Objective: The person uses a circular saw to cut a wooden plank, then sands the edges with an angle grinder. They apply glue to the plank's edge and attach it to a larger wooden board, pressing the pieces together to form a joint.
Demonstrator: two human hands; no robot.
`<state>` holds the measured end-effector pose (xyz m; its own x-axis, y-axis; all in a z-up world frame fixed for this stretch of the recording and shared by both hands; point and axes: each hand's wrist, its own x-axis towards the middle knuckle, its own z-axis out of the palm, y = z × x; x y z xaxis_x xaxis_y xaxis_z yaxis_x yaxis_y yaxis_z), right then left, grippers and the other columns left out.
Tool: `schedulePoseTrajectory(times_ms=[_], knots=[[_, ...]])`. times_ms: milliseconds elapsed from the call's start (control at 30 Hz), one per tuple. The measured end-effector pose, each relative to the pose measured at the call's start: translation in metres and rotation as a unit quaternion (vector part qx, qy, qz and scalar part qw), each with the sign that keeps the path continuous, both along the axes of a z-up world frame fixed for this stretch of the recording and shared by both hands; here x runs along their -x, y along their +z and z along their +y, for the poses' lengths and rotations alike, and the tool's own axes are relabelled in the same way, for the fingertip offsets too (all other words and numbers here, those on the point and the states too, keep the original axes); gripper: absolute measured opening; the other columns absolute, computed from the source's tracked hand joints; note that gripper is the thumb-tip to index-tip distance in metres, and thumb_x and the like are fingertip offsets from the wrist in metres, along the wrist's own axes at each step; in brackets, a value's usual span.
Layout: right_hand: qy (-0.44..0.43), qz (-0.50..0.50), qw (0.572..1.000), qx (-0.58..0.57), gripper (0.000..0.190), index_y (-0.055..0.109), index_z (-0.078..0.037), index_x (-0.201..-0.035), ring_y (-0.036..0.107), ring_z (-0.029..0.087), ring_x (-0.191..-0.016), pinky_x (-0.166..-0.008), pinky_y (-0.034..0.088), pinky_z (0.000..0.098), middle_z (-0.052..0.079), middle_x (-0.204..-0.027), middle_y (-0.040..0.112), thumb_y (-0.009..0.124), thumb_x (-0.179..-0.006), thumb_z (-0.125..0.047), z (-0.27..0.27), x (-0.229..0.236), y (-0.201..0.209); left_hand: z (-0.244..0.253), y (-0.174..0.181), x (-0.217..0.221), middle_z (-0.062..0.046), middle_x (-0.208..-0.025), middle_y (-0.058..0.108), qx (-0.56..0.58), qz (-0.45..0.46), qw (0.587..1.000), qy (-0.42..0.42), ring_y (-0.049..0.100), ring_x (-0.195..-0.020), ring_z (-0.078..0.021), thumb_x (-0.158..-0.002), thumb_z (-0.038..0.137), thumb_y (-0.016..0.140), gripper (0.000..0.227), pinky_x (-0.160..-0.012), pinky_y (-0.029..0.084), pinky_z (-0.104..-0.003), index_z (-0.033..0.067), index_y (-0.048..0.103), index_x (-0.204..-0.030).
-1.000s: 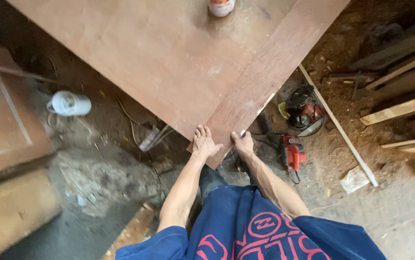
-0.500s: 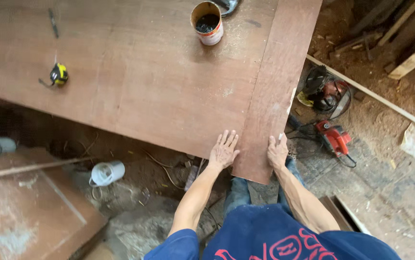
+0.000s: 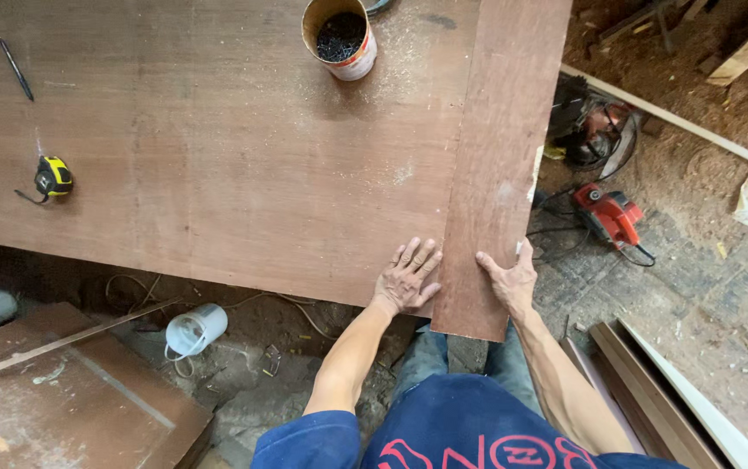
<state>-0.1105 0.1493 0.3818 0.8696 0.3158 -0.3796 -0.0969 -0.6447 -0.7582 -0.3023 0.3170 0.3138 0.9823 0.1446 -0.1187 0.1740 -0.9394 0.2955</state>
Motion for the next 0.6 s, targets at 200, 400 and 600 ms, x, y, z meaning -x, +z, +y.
schedulePoseTrajectory(times_ms=[200, 400, 600], knots=[[-0.018, 0.040, 0.998, 0.035, 0.087, 0.047, -0.003, -0.147, 0.068, 0.029, -0.118, -0.100, 0.053, 0.0390, 0.019, -0.131, 0.068, 0.090, -0.077, -0.032, 0.0094, -0.0038, 0.0107, -0.0011, 0.0045, -0.0014, -0.005, -0.173, 0.021, -0.009, -0.002, 1.000, -0.002, 0.015, -0.160, -0.0295, -0.096, 0.062, 0.056, 0.079, -0.129, 0.007, -0.046, 0.0248, 0.036, -0.163], [-0.021, 0.046, 0.997, 0.053, 0.089, 0.046, -0.004, -0.148, 0.067, 0.030, -0.118, -0.100, 0.052, 0.0396, 0.020, -0.131, 0.067, 0.090, -0.076, -0.032, 0.0112, -0.0070, 0.0074, 0.0021, 0.0010, -0.0065, -0.005, -0.173, 0.019, 0.003, 0.009, 1.000, -0.004, 0.015, -0.159, -0.0291, -0.095, 0.062, 0.056, 0.081, -0.129, 0.008, -0.047, 0.0249, 0.034, -0.163], [-0.016, 0.041, 0.998, 0.051, 0.089, 0.046, -0.004, -0.148, 0.067, 0.030, -0.117, -0.099, 0.053, 0.0398, 0.020, -0.131, 0.067, 0.090, -0.076, -0.034, 0.0069, -0.0030, 0.0070, -0.0025, -0.0006, -0.0005, -0.004, -0.172, 0.020, 0.012, 0.007, 1.000, -0.001, 0.016, -0.158, -0.0286, -0.095, 0.061, 0.056, 0.078, -0.129, 0.011, -0.047, 0.0252, 0.036, -0.162]])
